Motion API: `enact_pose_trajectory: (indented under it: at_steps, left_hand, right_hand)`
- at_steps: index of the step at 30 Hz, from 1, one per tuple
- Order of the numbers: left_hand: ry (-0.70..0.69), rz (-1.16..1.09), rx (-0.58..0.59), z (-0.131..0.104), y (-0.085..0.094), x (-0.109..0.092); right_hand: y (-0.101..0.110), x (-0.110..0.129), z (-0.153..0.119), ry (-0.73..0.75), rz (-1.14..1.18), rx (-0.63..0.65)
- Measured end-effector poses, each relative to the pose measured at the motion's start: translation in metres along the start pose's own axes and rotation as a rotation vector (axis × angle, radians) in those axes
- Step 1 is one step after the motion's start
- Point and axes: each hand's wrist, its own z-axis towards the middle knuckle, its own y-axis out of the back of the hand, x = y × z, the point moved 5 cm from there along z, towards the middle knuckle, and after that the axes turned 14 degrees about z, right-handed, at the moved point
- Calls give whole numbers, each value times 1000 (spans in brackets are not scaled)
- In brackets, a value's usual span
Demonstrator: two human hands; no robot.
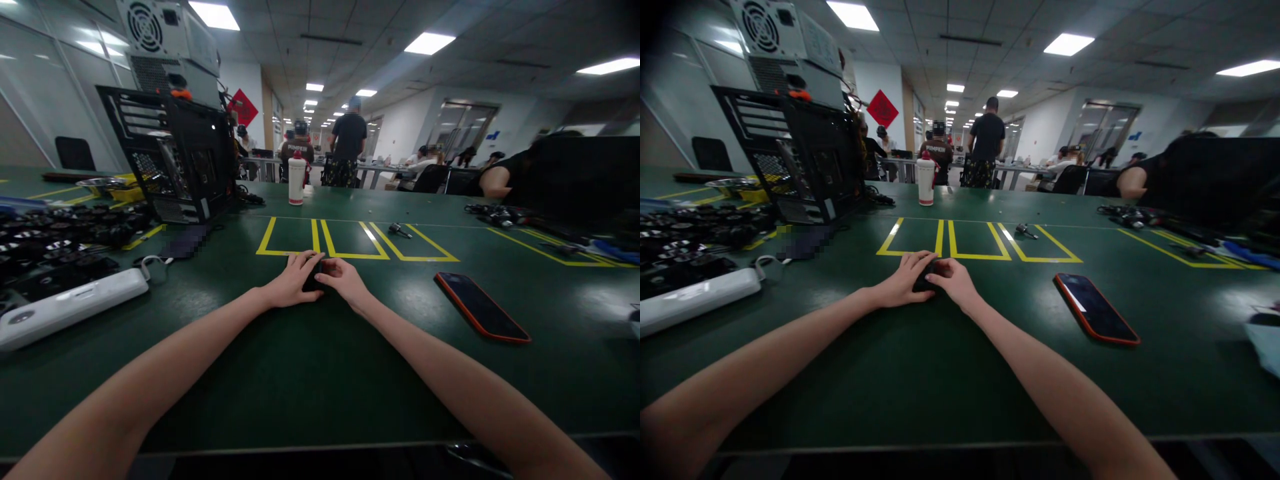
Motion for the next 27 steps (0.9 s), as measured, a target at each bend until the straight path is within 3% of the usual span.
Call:
enact_pose_trajectory:
  at_steps: [4, 14, 22, 27]
  left_hand:
    - [-60, -19, 59, -8, 3, 4]
    - [63, 30, 40, -10, 0, 14]
    - [20, 220, 3, -12, 6, 3]
    - [-28, 215, 27, -9, 1, -2]
  right_hand:
    - [-3, 0, -2, 22, -51, 38]
    - [-5, 6, -7, 65, -133, 92]
    - [-5, 3, -8, 34, -106, 122]
    - [-5, 0, -7, 54, -130, 102]
